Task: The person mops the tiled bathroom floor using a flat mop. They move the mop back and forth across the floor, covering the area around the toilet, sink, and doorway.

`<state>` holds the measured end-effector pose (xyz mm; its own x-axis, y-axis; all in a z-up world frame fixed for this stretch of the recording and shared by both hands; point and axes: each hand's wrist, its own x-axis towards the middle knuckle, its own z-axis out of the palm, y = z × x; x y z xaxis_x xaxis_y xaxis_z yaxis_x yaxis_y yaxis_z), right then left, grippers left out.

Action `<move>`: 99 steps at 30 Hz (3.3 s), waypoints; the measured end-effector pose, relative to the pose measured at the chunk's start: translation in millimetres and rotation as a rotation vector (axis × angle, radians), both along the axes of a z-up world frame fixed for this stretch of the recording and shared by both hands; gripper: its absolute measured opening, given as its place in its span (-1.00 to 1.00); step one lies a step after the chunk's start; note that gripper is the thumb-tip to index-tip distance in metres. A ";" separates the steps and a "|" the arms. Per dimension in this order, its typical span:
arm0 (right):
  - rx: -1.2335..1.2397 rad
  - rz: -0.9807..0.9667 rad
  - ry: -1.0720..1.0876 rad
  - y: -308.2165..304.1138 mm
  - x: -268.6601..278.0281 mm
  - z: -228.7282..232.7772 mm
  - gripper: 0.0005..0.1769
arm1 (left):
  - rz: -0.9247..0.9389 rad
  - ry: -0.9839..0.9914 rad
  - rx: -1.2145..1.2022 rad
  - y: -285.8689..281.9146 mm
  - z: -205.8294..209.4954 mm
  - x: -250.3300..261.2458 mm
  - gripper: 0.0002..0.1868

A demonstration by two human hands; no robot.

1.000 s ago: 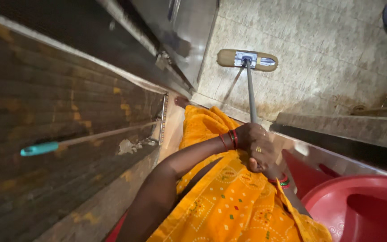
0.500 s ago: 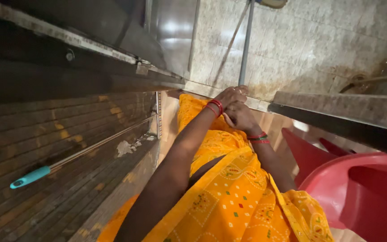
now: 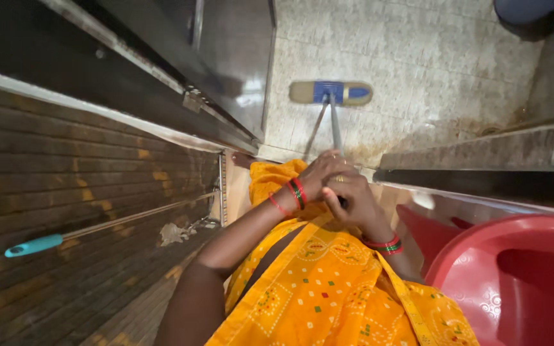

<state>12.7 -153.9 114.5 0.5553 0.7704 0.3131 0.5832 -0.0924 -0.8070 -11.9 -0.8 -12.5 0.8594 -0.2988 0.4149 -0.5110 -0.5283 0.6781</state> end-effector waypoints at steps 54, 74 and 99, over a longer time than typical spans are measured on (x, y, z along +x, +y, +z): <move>0.562 0.250 -0.249 -14.0 -26.0 -38.3 -0.48 | -0.277 -0.127 -0.122 -26.4 -10.0 -28.4 -0.82; -0.045 -0.082 -0.065 -7.2 12.5 -187.6 -0.92 | -0.209 0.283 -0.083 3.3 -136.8 57.1 -0.90; 0.470 0.004 -0.381 -31.9 19.3 -43.1 -0.49 | -0.230 -0.195 -0.152 -54.1 -71.4 48.3 -0.85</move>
